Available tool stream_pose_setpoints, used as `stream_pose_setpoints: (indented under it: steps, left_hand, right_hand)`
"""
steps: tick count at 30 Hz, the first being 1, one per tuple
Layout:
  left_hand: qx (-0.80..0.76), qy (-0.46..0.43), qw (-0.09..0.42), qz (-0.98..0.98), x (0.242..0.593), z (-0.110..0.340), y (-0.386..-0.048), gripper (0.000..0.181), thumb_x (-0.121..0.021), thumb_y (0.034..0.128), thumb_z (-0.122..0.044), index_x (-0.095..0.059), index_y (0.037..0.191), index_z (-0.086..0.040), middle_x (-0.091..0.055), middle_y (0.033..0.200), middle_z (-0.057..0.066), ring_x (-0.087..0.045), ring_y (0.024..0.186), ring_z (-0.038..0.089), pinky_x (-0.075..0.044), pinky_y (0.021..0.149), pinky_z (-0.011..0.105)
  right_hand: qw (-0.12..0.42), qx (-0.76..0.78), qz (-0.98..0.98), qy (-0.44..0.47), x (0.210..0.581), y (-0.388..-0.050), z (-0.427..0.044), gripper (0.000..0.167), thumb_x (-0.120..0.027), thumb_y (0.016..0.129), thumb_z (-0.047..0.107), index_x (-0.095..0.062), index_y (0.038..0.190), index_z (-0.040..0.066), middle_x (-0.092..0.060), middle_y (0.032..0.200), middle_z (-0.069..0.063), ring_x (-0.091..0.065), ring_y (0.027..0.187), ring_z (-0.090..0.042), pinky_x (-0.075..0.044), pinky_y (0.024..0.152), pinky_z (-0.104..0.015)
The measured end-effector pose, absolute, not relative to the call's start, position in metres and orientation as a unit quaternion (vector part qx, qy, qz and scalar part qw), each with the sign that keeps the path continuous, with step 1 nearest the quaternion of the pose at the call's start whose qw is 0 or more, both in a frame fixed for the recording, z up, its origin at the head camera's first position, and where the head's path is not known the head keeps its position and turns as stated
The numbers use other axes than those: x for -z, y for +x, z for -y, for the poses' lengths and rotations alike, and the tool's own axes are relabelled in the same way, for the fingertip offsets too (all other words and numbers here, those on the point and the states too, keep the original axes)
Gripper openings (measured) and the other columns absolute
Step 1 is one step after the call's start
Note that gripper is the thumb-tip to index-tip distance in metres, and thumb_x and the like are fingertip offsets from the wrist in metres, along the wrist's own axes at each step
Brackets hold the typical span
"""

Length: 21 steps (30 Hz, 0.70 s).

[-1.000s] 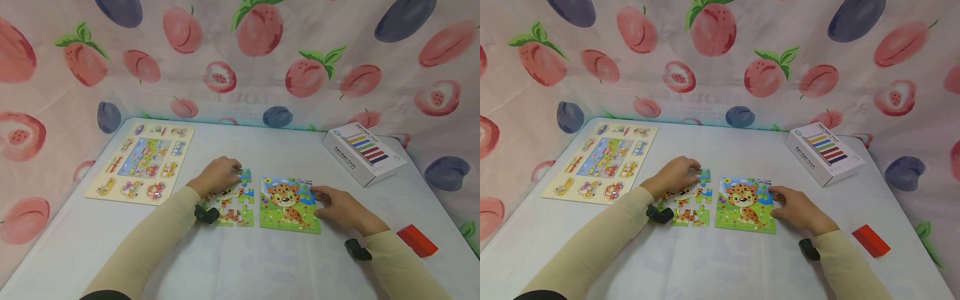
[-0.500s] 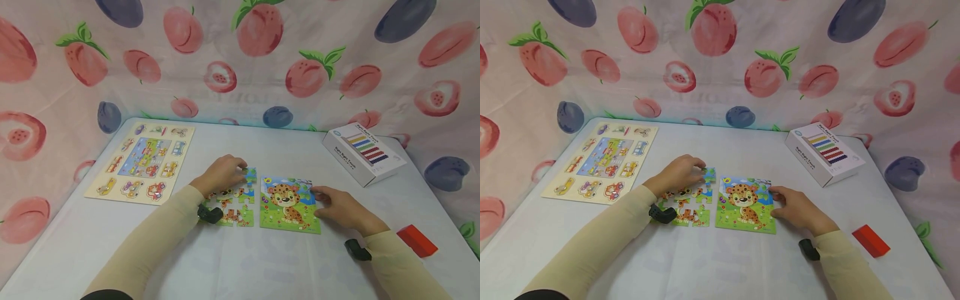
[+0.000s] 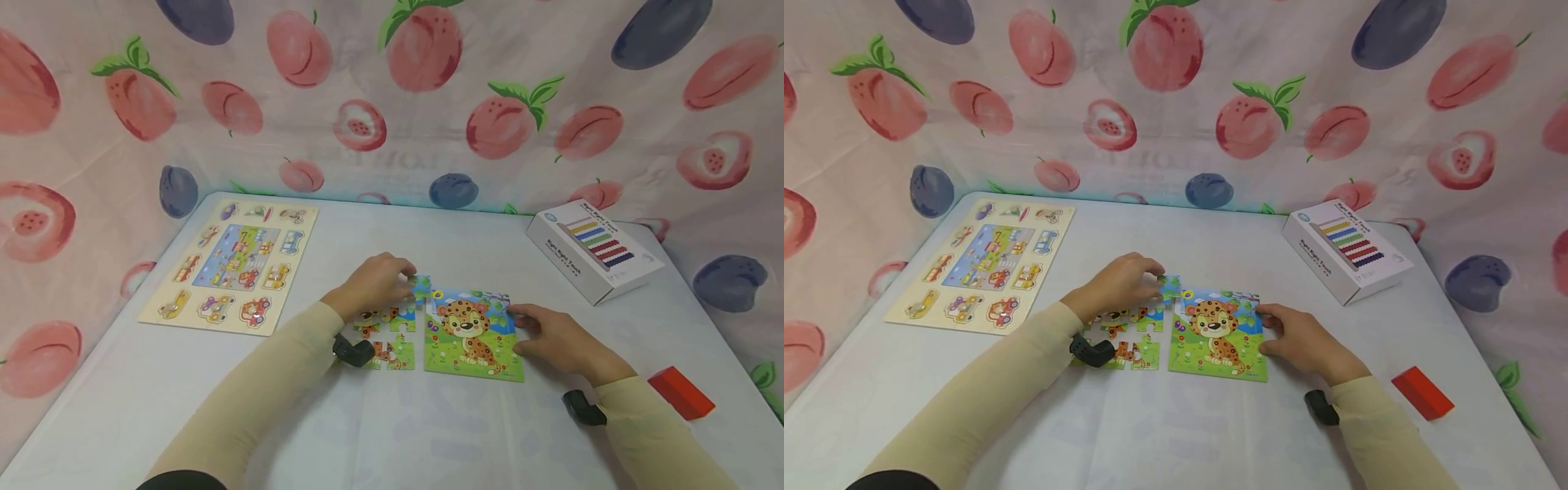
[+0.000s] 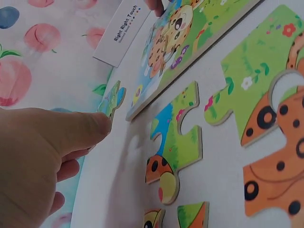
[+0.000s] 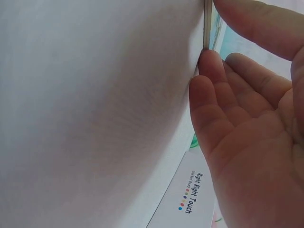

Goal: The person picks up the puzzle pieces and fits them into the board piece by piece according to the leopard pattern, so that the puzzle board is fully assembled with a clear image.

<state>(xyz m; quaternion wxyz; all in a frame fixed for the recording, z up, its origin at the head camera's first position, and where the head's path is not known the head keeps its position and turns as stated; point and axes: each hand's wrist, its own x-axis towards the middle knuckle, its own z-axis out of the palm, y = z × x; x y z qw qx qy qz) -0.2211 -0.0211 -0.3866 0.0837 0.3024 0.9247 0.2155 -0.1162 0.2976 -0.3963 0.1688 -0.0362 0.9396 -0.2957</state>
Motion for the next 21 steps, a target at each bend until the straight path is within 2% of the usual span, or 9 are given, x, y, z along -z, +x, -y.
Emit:
stream_pose_setpoints:
  steps: [15,21]
  left_hand:
    - [-0.217,0.302,0.115,-0.921,0.385,-0.002,-0.217,0.04,-0.069,0.0961,-0.029,-0.064,0.132,-0.012,-0.063,0.126,0.003,-0.054,0.115,0.019,-0.045,0.098,0.034]
    - [-0.191,0.323,0.105,-0.921,0.387,-0.014,-0.217,0.041,-0.07,0.0946,-0.029,-0.065,0.132,-0.012,-0.065,0.125,0.002,-0.054,0.119,0.019,-0.044,0.1,0.035]
  right_hand:
    - [0.171,0.291,-0.941,-0.032,0.396,-0.116,-0.297,0.072,-0.079,0.086,0.017,-0.045,0.147,0.003,-0.054,0.139,-0.023,-0.048,0.128,-0.042,-0.038,0.104,-0.06]
    - [0.168,0.292,-0.941,-0.032,0.396,-0.116,-0.297,0.071,-0.079,0.086,0.017,-0.046,0.147,0.003,-0.056,0.137,-0.021,-0.049,0.128,-0.042,-0.038,0.104,-0.06]
